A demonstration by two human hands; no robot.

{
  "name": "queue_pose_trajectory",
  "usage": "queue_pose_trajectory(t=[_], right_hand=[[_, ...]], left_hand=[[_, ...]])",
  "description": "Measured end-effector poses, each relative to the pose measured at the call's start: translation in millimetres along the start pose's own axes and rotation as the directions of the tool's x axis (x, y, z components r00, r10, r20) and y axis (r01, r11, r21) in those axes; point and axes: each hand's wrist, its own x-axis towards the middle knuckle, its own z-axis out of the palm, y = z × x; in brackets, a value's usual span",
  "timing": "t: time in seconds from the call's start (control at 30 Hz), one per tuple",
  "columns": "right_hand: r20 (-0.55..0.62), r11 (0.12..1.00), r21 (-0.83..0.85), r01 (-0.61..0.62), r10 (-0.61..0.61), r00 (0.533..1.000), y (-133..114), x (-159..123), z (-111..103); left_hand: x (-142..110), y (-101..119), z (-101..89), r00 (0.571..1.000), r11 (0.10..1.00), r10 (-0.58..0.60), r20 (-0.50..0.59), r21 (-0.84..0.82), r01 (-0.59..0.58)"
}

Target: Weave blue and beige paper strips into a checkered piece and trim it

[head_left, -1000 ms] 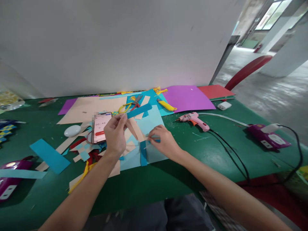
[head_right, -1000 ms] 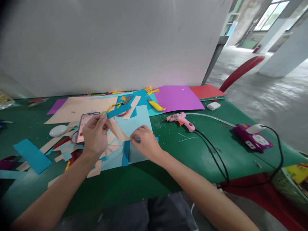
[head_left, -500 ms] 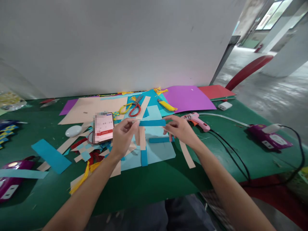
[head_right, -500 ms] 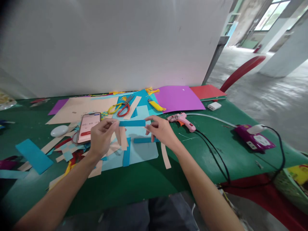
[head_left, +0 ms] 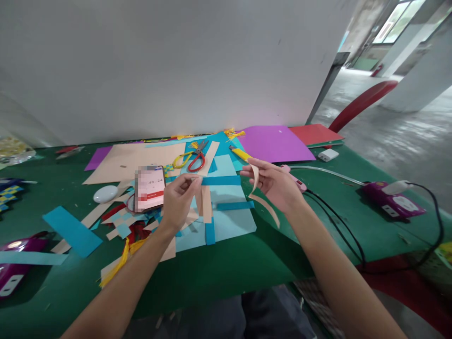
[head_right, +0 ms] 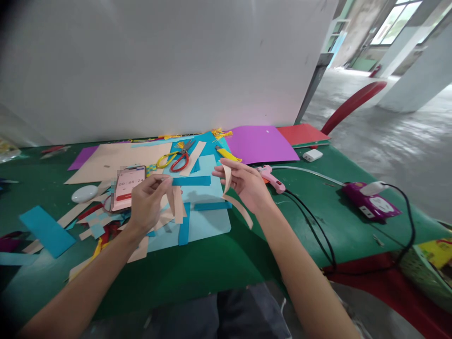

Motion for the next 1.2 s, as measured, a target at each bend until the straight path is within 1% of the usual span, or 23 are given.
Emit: queue_pose_trajectory(t=[0.07, 0.17, 0.23, 0.3, 0.37, 0.43, 0.53, 0.63, 0.8, 0.93, 1.07, 1.2], right_hand=[[0.009, 0.999, -0.013, 0.045, -0.045, 0.999, -0.6, -0.3, 1.0], [-0.021, 0.982, -0.112, 0.151, -0.155, 0.988, 0.5, -0.5, 1.7], [-0.064, 0.953, -0.184, 0.239, -0.254, 0.965, 2.4, -0.4, 1.9], [-0.098, 0.921, -0.219, 0.323, -0.35, 0.932, 4.5, -0.4, 2.8], [-0.098, 0.896, -0.211, 0.391, -0.417, 0.904, 6.0, -0.9, 5.0], [-0.079, 0.88, -0.197, 0.433, -0.455, 0.887, 6.9, -2.0, 8.4], [-0.052, 0.875, -0.19, 0.445, -0.462, 0.885, 7.7, -3.8, 13.9], [-0.029, 0.893, -0.169, 0.416, -0.427, 0.904, 8.6, -4.6, 17.0], [-0.006, 0.912, -0.111, 0.395, -0.398, 0.917, 9.7, -3.5, 14.8], [-0.019, 0.919, -0.129, 0.372, -0.378, 0.926, 9.7, -3.5, 13.9], [-0.015, 0.924, -0.127, 0.361, -0.366, 0.931, 9.6, -5.6, 20.2], [0.028, 0.925, -0.074, 0.372, -0.371, 0.928, 9.5, -7.3, 26.6]], left_hand=[[0.3, 0.3, 0.2, 1.0, 1.0, -0.01, -0.004, -0.006, 0.01], [0.7, 0.6, 0.3, 1.0, 1.0, -0.025, -0.011, -0.001, 0.025], [0.7, 0.7, 0.4, 0.999, 0.999, -0.037, -0.001, 0.017, 0.037], [0.3, 0.4, 0.5, 0.998, 0.998, -0.056, 0.013, 0.036, 0.056], [-0.4, -0.1, 0.9, 0.996, 0.995, -0.087, 0.038, 0.055, 0.085], [-1.2, -0.7, 1.3, 0.989, 0.991, -0.119, 0.085, 0.077, 0.112], [-2.2, -1.1, 2.1, 0.967, 0.983, -0.165, 0.193, 0.109, 0.146], [-2.8, -1.8, 2.8, 0.95, 0.978, -0.196, 0.243, 0.118, 0.171], [-3.3, -3.2, 3.2, 0.953, 0.979, -0.193, 0.235, 0.112, 0.17], [-2.9, -6.7, 3.4, 0.958, 0.979, -0.195, 0.212, 0.1, 0.177], [-2.8, -11.1, 3.8, 0.959, 0.977, -0.211, 0.19, 0.076, 0.2], [-3.3, -9.3, 4.3, 0.963, 0.978, -0.207, 0.173, 0.06, 0.199]])
